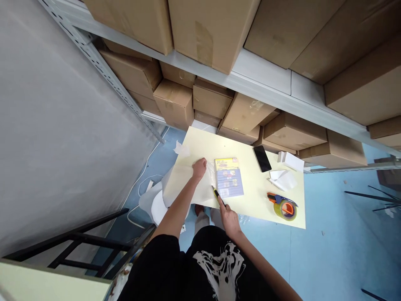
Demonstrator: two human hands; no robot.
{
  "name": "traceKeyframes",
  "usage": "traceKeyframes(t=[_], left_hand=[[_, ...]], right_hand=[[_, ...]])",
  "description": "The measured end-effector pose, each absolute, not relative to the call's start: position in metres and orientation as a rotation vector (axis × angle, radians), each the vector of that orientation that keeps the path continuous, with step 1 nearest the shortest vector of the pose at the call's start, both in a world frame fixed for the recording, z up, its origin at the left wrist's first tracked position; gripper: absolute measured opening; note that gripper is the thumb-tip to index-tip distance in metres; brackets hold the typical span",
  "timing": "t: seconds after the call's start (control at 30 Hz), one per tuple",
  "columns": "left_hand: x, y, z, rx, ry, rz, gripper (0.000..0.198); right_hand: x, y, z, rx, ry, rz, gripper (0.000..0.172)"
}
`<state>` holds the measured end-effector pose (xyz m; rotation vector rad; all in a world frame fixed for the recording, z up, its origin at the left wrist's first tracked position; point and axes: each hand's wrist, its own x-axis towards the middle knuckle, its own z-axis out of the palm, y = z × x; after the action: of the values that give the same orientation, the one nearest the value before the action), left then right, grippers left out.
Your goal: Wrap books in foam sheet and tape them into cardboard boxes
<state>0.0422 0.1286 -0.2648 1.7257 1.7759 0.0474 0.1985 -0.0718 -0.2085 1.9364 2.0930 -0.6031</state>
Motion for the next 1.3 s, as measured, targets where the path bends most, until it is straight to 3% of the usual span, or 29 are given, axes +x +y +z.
traceKeyframes(t=[0.23, 0.33, 0.43, 0.53, 0.63, 0.97, 1.2, 1.3], left_hand=[[0.04, 0.13, -0.259, 1.762, 1.759, 0.042, 0.03], [0.036, 0.124, -0.252, 1.803, 1.762, 0.029, 0.029], [0.031, 0.113, -0.245, 1.844, 1.76, -0.015, 0.034], [0.028, 0.098, -0.24, 1.866, 1.762, -0.098, 0.043], [0.029, 0.084, -0.243, 1.869, 1.765, -0.19, 0.039], [-0.027, 0.055, -0.254, 1.886, 1.785, -0.256, 0.035], [-0.137, -0.041, -0.245, 1.798, 1.957, -0.216, 0.027], [-0.13, -0.063, -0.25, 1.75, 2.09, -0.052, 0.037]], right_hand=[[0.246, -0.145, -0.199, 1.848, 2.178, -0.631, 0.052], [0.265, -0.119, -0.183, 2.014, 2.232, -0.657, 0.051], [0.272, -0.058, -0.18, 2.202, 2.168, -0.39, 0.052], [0.262, 0.002, -0.197, 2.229, 2.118, -0.162, 0.054], [0.245, 0.031, -0.225, 2.162, 2.122, -0.175, 0.05], [0.237, 0.028, -0.263, 2.141, 2.115, -0.214, 0.054], [0.244, 0.03, -0.267, 2.115, 2.2, -0.282, 0.054], [0.247, 0.031, -0.267, 2.128, 2.236, -0.315, 0.054]])
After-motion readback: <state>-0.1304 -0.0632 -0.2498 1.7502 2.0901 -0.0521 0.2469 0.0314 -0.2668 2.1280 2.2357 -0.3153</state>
